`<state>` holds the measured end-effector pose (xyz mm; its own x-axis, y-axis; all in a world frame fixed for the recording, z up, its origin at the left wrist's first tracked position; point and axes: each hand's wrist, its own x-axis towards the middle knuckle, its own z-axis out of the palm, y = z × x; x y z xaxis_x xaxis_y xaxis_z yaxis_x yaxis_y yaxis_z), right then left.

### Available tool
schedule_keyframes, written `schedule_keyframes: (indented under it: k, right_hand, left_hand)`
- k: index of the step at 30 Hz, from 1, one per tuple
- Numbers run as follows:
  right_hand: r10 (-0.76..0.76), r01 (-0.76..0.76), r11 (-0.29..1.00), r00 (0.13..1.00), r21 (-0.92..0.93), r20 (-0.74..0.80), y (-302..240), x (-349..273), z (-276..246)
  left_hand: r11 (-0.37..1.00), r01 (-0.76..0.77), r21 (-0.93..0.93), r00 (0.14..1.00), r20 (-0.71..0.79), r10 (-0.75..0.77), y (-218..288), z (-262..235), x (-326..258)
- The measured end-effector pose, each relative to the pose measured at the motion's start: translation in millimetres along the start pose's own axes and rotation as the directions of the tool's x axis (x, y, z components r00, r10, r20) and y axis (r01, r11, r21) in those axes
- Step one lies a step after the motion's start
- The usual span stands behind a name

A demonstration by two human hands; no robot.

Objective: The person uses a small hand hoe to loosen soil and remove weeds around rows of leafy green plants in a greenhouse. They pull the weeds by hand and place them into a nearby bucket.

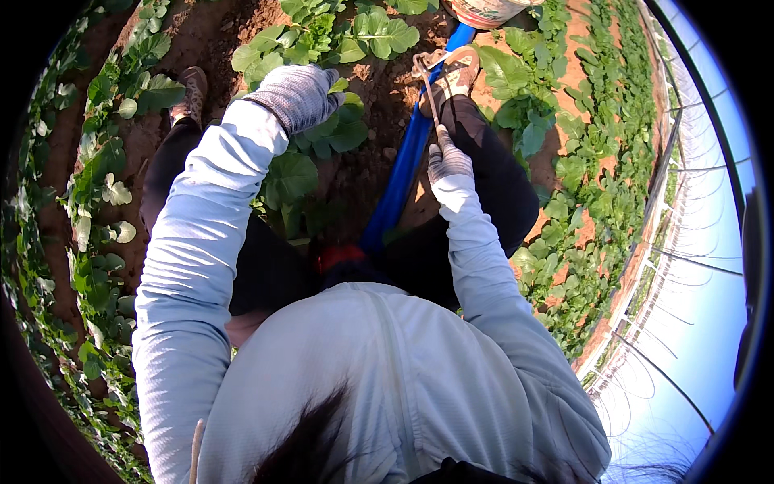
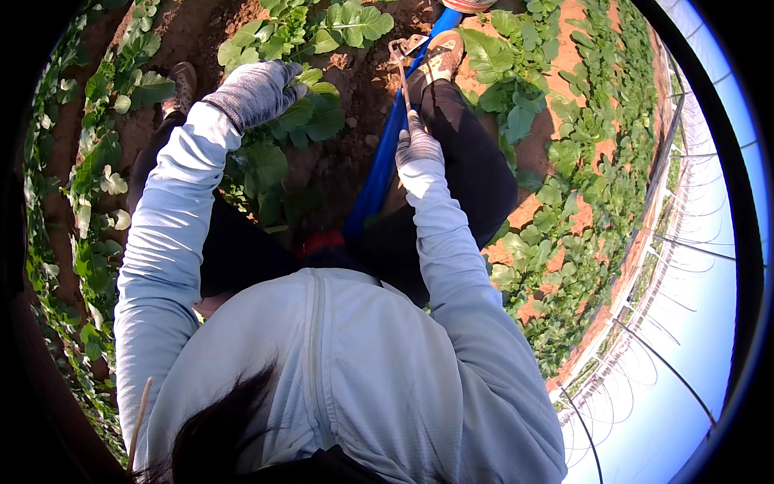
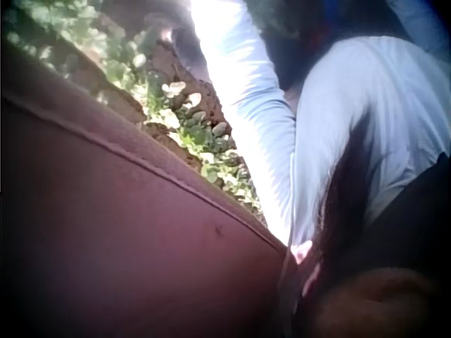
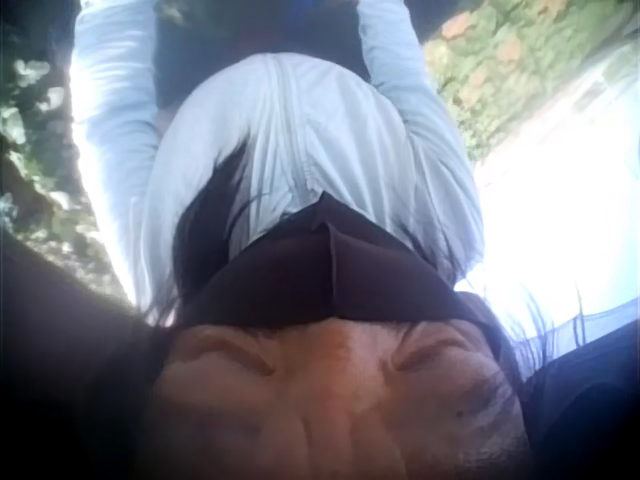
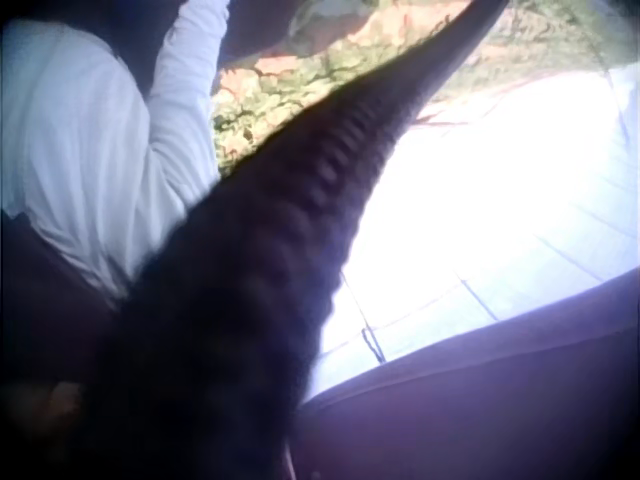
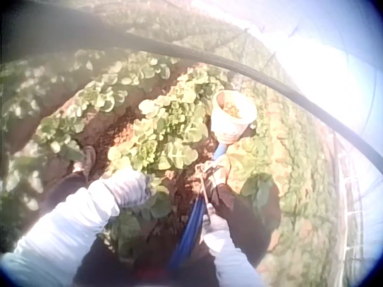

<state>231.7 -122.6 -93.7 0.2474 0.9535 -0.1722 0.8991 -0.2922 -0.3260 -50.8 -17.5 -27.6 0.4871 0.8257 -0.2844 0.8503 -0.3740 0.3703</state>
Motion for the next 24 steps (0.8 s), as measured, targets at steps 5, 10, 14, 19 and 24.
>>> schedule_keyframes:
  k: [5, 10, 14, 19, 24]
  right_hand:
    - [0.026, 0.100, 0.930, 0.942, -0.353, 0.334, 14.7, -5.5, 19.9]
    - [0.096, -0.090, 0.897, 0.995, 0.433, 0.008, 32.6, -24.1, 28.3]
    - [0.199, -0.062, 0.968, 0.780, -0.243, 0.593, 48.8, -37.3, 38.5]
    - [0.194, -0.327, 0.911, 0.877, 0.250, 0.439, 95.4, -29.4, 57.8]
    - [0.132, -0.058, 0.988, 0.801, -0.145, 0.583, 36.1, -17.6, 5.8]
  left_hand:
    - [1.000, -0.002, 0.011, 1.000, 0.018, 0.002, -0.7, 0.4, 0.2]
    - [1.000, 0.009, -0.002, 0.999, 0.053, -0.008, 2.8, -1.6, -1.0]
    - [0.999, -0.009, 0.037, 0.999, 0.036, 0.008, 4.0, -5.1, 0.3]
    - [0.998, -0.049, 0.041, 0.998, 0.027, 0.048, 5.4, 5.9, 0.7]
    - [1.000, -0.002, 0.026, 0.999, 0.042, 0.001, -1.6, 3.1, -1.4]
